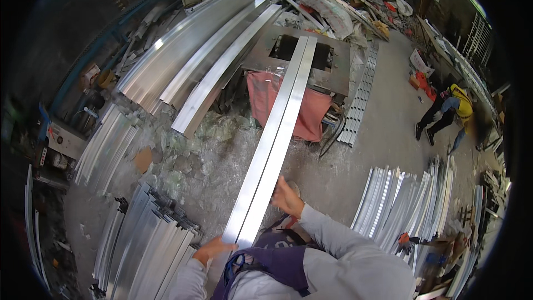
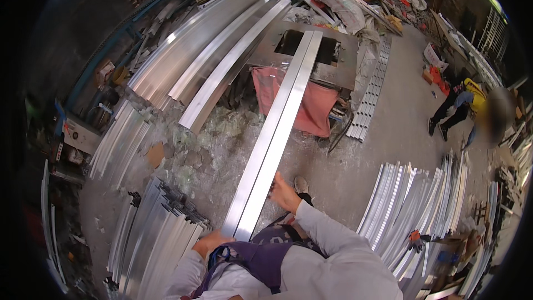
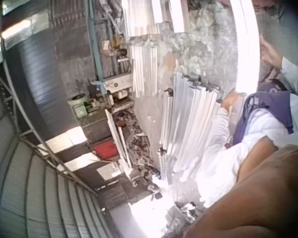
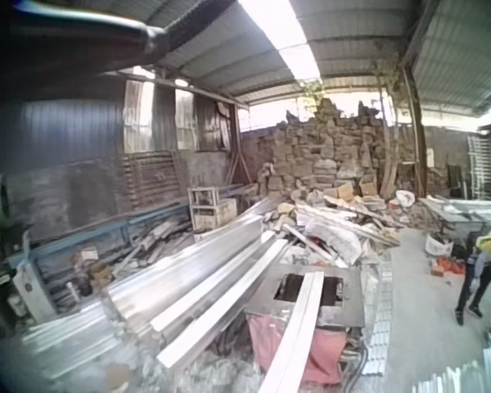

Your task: The person repeatedly picks up long silver metal profiles from a stack, wipes them with a red cloth, and places them back. The action is performed one at a time in a repetitive loop.

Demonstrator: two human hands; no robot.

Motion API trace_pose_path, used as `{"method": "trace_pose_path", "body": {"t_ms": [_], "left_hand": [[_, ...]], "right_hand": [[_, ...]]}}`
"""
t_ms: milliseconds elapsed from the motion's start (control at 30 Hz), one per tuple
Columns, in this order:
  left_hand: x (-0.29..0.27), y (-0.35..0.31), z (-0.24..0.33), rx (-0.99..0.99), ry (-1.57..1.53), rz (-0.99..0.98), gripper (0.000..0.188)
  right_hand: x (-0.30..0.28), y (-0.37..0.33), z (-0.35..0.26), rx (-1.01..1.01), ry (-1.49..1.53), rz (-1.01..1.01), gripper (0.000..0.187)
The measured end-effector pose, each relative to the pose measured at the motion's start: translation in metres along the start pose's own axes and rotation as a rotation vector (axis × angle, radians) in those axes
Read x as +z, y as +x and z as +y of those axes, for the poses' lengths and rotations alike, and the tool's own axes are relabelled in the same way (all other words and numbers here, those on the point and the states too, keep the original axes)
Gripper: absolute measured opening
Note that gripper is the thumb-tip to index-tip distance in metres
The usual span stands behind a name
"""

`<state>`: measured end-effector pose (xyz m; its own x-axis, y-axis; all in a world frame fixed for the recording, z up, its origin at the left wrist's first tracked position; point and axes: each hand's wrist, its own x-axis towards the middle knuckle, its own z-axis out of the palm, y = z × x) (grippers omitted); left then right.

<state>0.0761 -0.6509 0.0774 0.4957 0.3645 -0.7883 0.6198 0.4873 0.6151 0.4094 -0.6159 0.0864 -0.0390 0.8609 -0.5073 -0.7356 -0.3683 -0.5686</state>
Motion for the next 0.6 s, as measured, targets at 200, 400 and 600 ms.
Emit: {"method": "trace_pose_path", "body": {"t_ms": [200, 400, 600], "left_hand": [[0.002, 0.036, 0.068, 0.213, -0.055, 0.181, 0.074], [0.018, 0.072, 0.141, 0.302, 0.016, 0.24, 0.085], [0.025, 0.169, 0.196, 0.491, -0.13, 0.204, 0.106]], "right_hand": [[-0.001, 0.038, 0.02, -0.048, 0.089, -0.11, 0.051], [0.0, 0.084, -0.013, -0.363, -0.051, 0.136, 0.063], [-0.031, 0.161, -0.076, -0.543, -0.25, 0.315, 0.072]]}}
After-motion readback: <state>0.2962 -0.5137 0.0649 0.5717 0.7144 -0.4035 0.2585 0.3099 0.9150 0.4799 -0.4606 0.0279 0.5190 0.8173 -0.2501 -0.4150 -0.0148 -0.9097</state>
